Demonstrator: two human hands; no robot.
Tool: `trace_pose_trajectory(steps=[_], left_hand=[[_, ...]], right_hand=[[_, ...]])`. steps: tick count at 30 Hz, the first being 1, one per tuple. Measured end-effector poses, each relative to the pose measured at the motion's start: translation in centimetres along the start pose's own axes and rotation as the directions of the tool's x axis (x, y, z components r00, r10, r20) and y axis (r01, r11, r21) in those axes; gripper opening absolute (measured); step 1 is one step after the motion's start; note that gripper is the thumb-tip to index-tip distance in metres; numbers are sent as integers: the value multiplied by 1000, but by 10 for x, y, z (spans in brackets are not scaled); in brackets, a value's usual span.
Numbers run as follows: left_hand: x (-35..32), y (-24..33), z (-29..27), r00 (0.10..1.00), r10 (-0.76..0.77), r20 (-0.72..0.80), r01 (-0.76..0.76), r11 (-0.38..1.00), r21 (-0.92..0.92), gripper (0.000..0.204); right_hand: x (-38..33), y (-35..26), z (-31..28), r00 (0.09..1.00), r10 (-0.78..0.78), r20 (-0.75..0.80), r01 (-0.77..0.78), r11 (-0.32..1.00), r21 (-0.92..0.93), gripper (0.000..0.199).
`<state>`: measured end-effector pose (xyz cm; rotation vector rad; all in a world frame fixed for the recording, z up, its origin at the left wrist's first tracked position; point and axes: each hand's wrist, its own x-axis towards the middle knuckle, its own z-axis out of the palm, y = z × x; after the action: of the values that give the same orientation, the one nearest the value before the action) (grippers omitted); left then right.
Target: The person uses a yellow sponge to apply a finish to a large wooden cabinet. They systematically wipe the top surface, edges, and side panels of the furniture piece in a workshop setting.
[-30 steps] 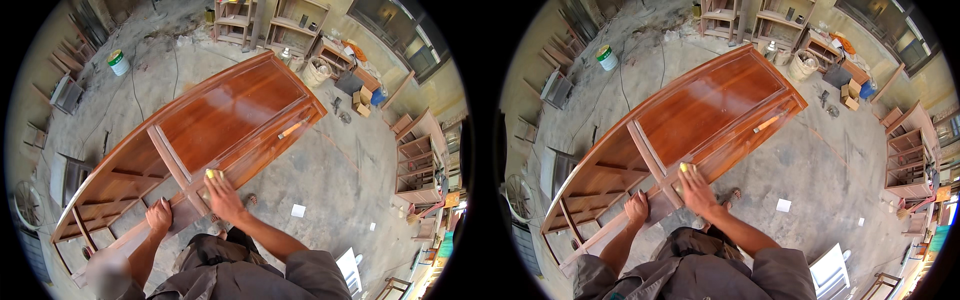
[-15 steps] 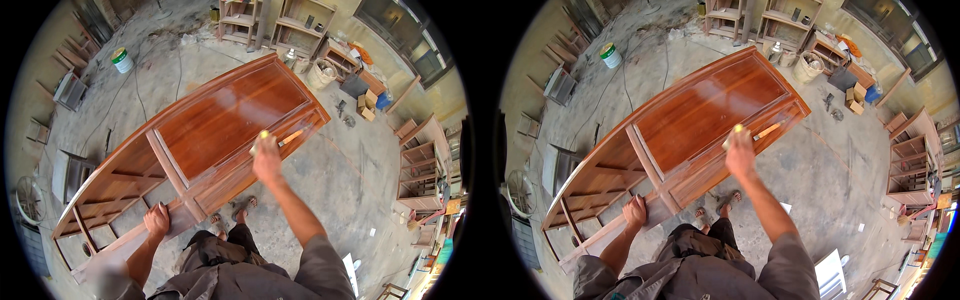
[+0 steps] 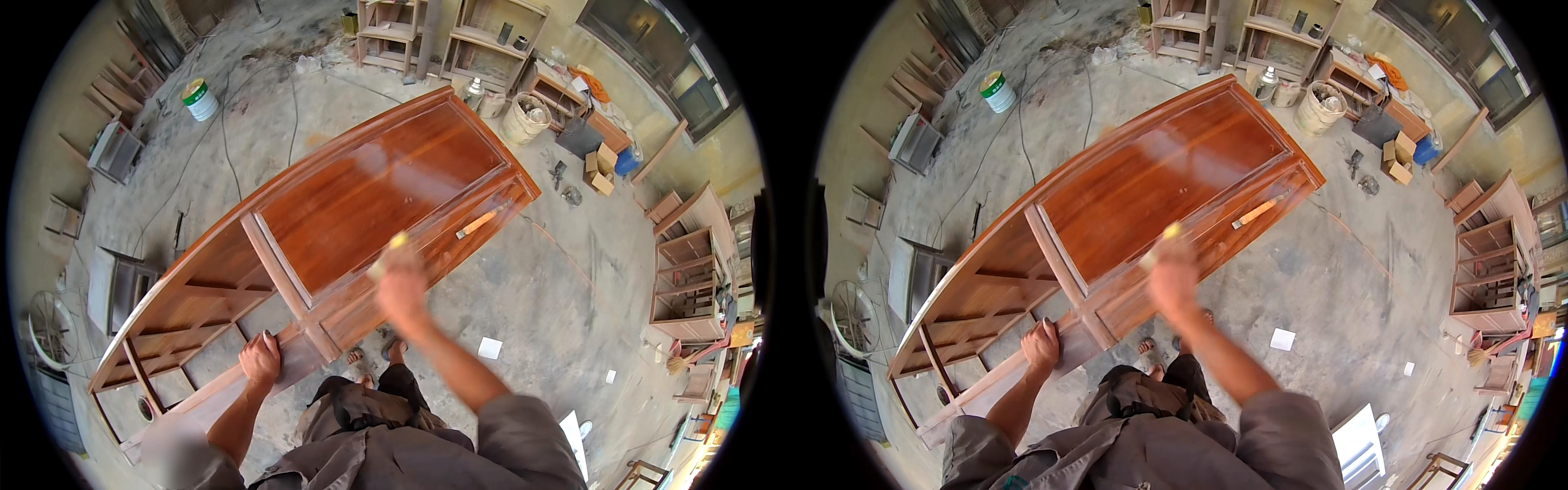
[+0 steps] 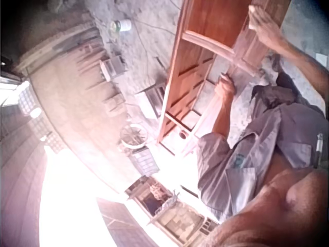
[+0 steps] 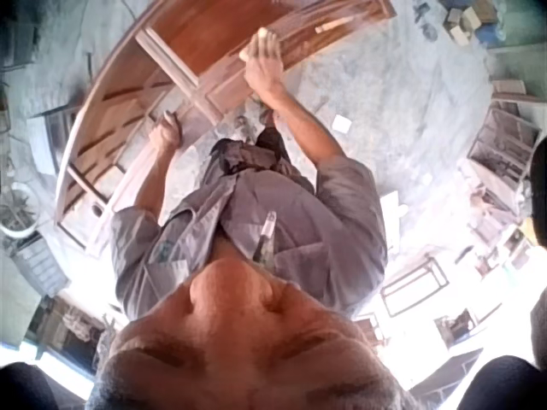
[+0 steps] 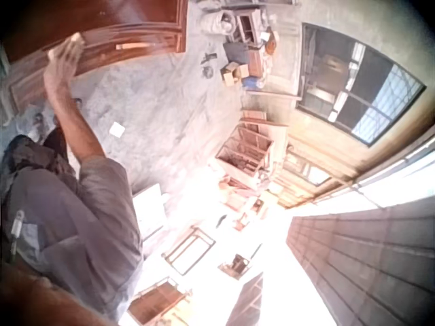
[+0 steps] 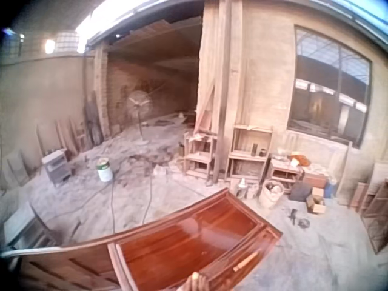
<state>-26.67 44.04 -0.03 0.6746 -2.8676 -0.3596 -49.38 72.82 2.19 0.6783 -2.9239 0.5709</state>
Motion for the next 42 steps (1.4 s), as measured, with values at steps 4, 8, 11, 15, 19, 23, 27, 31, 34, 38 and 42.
trace_pose_trajectory(steps=[4,8,11,15,19,23,27,31,34,38,42], left_hand=[[-2,-3,1,1000,-8,15,8,1000,-11,38],[7,6,3,1000,25,3,-25,999,-36,38],[7,0,6,1000,10,11,-10,1000,-28,38],[-1,-4,4,999,-8,36,9,1000,-14,37],[4,3,4,1000,2,23,-2,1000,-16,37],[-2,-7,2,999,-14,32,14,1000,-20,37],[-2,-7,3,1000,-14,21,15,1000,-10,37],[1,-1,5,1000,20,-2,-20,999,-24,38],[6,4,5,1000,13,20,-13,1000,-13,38],[0,-7,-1,1000,-3,12,3,1000,7,37],[4,2,3,999,24,20,-24,1000,-11,37]], right_hand=[[-39,-57,12,976,-181,122,183,983,-9,63],[34,80,-13,982,-21,-185,-34,956,-290,64],[8,11,-10,1000,0,3,1,987,-159,61],[-53,-50,18,943,-325,-65,319,944,-89,52],[7,55,-8,994,-61,-93,48,990,-134,57],[-48,-46,12,988,-146,-51,149,987,64,58],[-47,-34,-4,945,-311,101,286,935,210,64],[-10,32,-14,999,39,35,-37,997,-75,58],[-72,-53,41,946,-283,-160,250,948,-198,53],[-61,-31,16,961,-267,-72,276,937,215,52],[-4,41,-8,998,26,-62,-26,1000,0,60]])
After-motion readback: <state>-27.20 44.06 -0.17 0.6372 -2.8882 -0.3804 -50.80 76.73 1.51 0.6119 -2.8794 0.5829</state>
